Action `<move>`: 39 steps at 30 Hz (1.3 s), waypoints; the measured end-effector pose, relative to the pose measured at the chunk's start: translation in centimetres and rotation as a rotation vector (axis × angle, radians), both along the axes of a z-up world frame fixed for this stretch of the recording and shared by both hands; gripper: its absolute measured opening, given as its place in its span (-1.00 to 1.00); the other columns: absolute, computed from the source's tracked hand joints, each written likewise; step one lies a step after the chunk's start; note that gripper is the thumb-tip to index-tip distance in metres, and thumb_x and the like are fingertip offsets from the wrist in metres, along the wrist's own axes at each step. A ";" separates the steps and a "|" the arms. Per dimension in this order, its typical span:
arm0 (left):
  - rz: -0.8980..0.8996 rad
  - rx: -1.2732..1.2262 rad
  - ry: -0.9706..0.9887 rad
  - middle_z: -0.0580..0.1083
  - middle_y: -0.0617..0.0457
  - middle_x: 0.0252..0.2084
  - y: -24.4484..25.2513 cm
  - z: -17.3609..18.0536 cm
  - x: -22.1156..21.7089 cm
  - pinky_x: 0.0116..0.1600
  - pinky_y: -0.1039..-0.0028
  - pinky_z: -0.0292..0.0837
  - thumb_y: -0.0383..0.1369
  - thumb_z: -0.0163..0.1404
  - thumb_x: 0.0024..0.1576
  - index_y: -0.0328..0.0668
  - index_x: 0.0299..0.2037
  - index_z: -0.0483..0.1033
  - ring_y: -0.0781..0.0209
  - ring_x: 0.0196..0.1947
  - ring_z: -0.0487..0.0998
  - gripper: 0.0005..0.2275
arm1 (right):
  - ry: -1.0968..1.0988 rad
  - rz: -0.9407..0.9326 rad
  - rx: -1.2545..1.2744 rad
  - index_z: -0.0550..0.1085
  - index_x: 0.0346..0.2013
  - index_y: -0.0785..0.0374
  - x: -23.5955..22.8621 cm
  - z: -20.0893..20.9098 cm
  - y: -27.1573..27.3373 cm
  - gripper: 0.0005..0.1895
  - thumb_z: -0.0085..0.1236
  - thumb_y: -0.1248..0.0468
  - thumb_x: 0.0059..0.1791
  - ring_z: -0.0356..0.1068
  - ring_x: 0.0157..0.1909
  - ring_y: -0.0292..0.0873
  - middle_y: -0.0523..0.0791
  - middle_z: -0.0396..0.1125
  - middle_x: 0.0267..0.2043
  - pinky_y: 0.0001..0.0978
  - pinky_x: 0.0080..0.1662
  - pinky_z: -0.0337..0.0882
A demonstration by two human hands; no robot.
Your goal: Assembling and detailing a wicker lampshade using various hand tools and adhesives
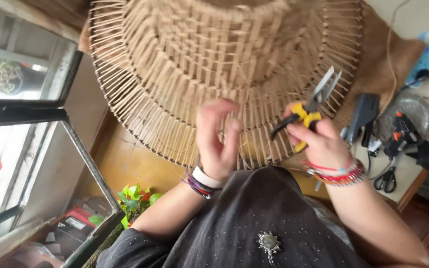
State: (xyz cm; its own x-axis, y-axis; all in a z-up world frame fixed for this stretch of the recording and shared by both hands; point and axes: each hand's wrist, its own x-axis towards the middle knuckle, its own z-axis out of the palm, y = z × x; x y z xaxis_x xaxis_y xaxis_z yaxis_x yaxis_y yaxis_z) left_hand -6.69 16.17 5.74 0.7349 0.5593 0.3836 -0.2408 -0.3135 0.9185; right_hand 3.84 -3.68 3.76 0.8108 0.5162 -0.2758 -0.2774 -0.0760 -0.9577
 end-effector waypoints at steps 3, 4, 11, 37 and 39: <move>-0.059 -0.351 0.080 0.43 -0.01 -0.08 1.8 -4.4 0.6 0.15 0.28 0.40 -0.33 -0.10 0.38 -0.27 0.10 0.43 0.20 -0.01 0.43 -0.79 | -0.178 0.293 -0.231 0.49 0.04 0.29 0.8 0.5 -1.3 -0.69 0.12 0.40 -0.01 0.22 -0.69 -0.40 -0.22 0.18 -0.73 -0.61 -0.59 0.24; -0.051 -0.352 0.077 0.43 -0.01 -0.08 1.7 -4.7 0.9 0.15 0.28 0.40 -0.33 -0.10 0.38 -0.27 0.10 0.43 0.20 -0.01 0.43 -0.79 | -0.180 0.301 -0.231 0.49 0.04 0.29 1.4 1.2 -0.8 -0.69 0.12 0.40 -0.01 0.22 -0.69 -0.40 -0.22 0.18 -0.73 -0.61 -0.59 0.24; -0.204 -1.171 0.089 0.60 -0.07 -0.21 1.5 -7.2 2.1 -0.30 0.50 0.56 -0.39 0.09 0.25 -0.25 0.01 0.55 0.16 -0.40 0.65 -0.82 | -0.667 0.779 -0.861 0.27 0.17 0.29 4.9 2.7 0.4 -0.49 0.08 0.27 -0.06 0.45 -0.05 0.06 0.00 0.38 -0.02 -0.09 0.13 0.36; -0.154 -1.137 0.096 0.61 -0.14 -0.15 1.5 -7.5 1.8 -0.21 0.47 0.71 -0.47 0.19 0.14 -0.41 -0.08 0.62 0.26 -0.35 0.58 -0.81 | -0.804 1.050 -1.372 0.29 0.25 0.28 5.5 6.8 8.5 -0.59 -0.12 0.33 0.09 0.55 -0.34 -0.13 -0.01 0.43 -0.13 -0.30 -0.29 0.71; -0.134 -1.092 0.104 0.59 -0.07 -0.35 1.4 -7.6 2.0 -0.34 0.57 0.57 -0.47 0.21 0.12 -0.37 -0.20 0.63 0.24 -0.49 0.59 -0.88 | -0.888 1.052 -1.326 0.35 0.07 0.33 5.5 7.2 8.6 -0.74 -0.12 0.37 0.08 0.53 -0.22 0.05 0.06 0.37 -0.13 -0.04 -0.14 0.66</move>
State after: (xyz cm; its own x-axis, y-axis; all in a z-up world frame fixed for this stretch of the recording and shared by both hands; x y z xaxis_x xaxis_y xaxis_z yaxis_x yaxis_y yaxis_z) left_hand -4.69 17.61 -1.91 0.8146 0.4730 -0.3357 -0.1177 0.7016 0.7028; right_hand 9.29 4.94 11.01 0.4648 0.6594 -0.5908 0.8288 -0.5588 0.0284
